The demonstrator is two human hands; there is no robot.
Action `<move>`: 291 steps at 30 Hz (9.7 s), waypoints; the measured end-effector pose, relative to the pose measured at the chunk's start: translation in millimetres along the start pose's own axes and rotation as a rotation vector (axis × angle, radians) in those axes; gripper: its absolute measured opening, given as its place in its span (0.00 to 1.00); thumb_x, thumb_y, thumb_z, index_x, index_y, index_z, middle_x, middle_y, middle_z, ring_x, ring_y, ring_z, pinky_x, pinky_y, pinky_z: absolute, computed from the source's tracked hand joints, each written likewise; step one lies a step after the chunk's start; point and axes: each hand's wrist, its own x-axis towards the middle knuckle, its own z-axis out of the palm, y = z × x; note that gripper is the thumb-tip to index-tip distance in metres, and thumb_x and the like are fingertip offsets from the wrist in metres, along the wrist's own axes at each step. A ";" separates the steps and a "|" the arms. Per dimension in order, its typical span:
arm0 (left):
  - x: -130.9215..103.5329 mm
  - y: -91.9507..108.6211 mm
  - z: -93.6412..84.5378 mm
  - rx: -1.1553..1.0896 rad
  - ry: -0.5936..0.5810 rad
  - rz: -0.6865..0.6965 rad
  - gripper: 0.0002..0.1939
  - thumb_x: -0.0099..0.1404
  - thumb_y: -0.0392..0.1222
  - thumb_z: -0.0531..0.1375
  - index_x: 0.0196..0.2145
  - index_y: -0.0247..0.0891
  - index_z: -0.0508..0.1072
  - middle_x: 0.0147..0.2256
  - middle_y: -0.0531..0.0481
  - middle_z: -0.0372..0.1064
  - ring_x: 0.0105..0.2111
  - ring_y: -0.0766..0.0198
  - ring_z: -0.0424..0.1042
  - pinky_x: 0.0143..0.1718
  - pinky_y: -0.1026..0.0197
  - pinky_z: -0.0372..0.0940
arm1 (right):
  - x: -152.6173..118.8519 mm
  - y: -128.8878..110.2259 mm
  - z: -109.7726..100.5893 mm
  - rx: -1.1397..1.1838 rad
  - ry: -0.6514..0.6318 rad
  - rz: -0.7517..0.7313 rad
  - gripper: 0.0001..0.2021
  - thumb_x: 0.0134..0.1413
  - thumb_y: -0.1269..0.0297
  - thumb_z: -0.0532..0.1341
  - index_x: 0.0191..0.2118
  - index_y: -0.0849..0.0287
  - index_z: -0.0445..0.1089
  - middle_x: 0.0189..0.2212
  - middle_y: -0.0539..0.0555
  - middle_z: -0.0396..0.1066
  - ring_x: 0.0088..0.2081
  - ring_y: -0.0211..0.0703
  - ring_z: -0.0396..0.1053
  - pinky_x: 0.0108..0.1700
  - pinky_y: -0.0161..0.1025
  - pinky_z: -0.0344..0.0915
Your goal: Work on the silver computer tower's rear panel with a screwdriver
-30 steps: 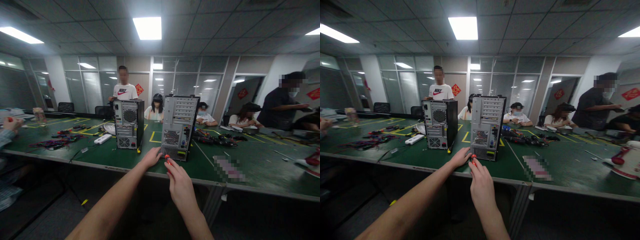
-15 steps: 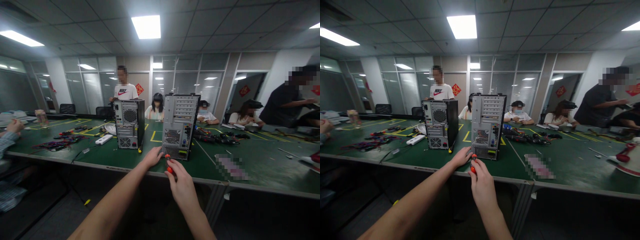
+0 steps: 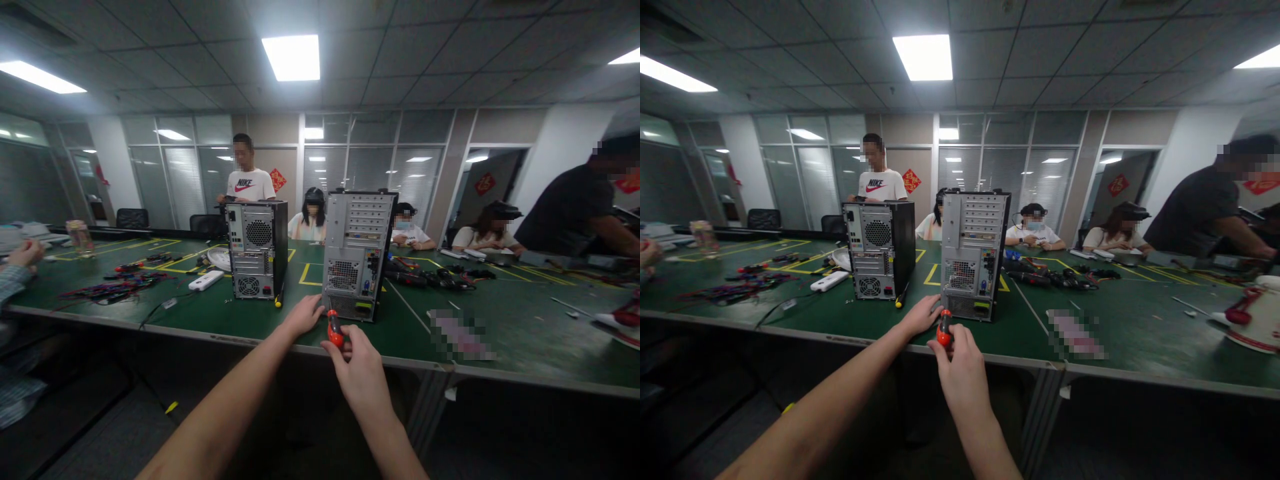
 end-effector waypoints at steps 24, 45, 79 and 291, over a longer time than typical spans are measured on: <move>-0.8 7.1 -5.1 -0.001 -0.022 -0.029 0.21 0.73 0.45 0.51 0.59 0.37 0.67 0.55 0.40 0.71 0.56 0.53 0.68 0.59 0.51 0.63 | -2.2 -0.2 -3.9 -0.182 -0.115 -0.216 0.18 0.61 0.76 0.53 0.52 0.56 0.72 0.57 0.59 0.70 0.55 0.51 0.70 0.58 0.51 0.67; -0.6 3.8 -2.7 -0.011 -0.009 -0.001 0.21 0.73 0.45 0.52 0.59 0.37 0.67 0.55 0.40 0.71 0.56 0.53 0.68 0.59 0.52 0.63 | -1.7 -0.3 0.2 -0.148 -0.014 -0.110 0.09 0.63 0.66 0.60 0.48 0.58 0.70 0.47 0.60 0.72 0.47 0.50 0.74 0.48 0.44 0.72; -1.1 5.1 -3.3 -0.016 -0.006 -0.011 0.21 0.73 0.45 0.52 0.59 0.37 0.67 0.56 0.40 0.70 0.56 0.54 0.68 0.59 0.52 0.63 | -2.8 -0.3 -4.0 -0.173 -0.096 -0.189 0.17 0.62 0.74 0.56 0.54 0.56 0.72 0.56 0.60 0.70 0.54 0.52 0.71 0.57 0.51 0.69; -0.7 4.1 -2.7 -0.014 -0.005 0.000 0.21 0.73 0.45 0.52 0.60 0.38 0.67 0.55 0.40 0.71 0.57 0.54 0.68 0.59 0.52 0.63 | -2.2 0.7 -0.5 -0.187 0.046 -0.072 0.15 0.65 0.59 0.57 0.52 0.61 0.71 0.41 0.60 0.75 0.38 0.47 0.75 0.37 0.40 0.71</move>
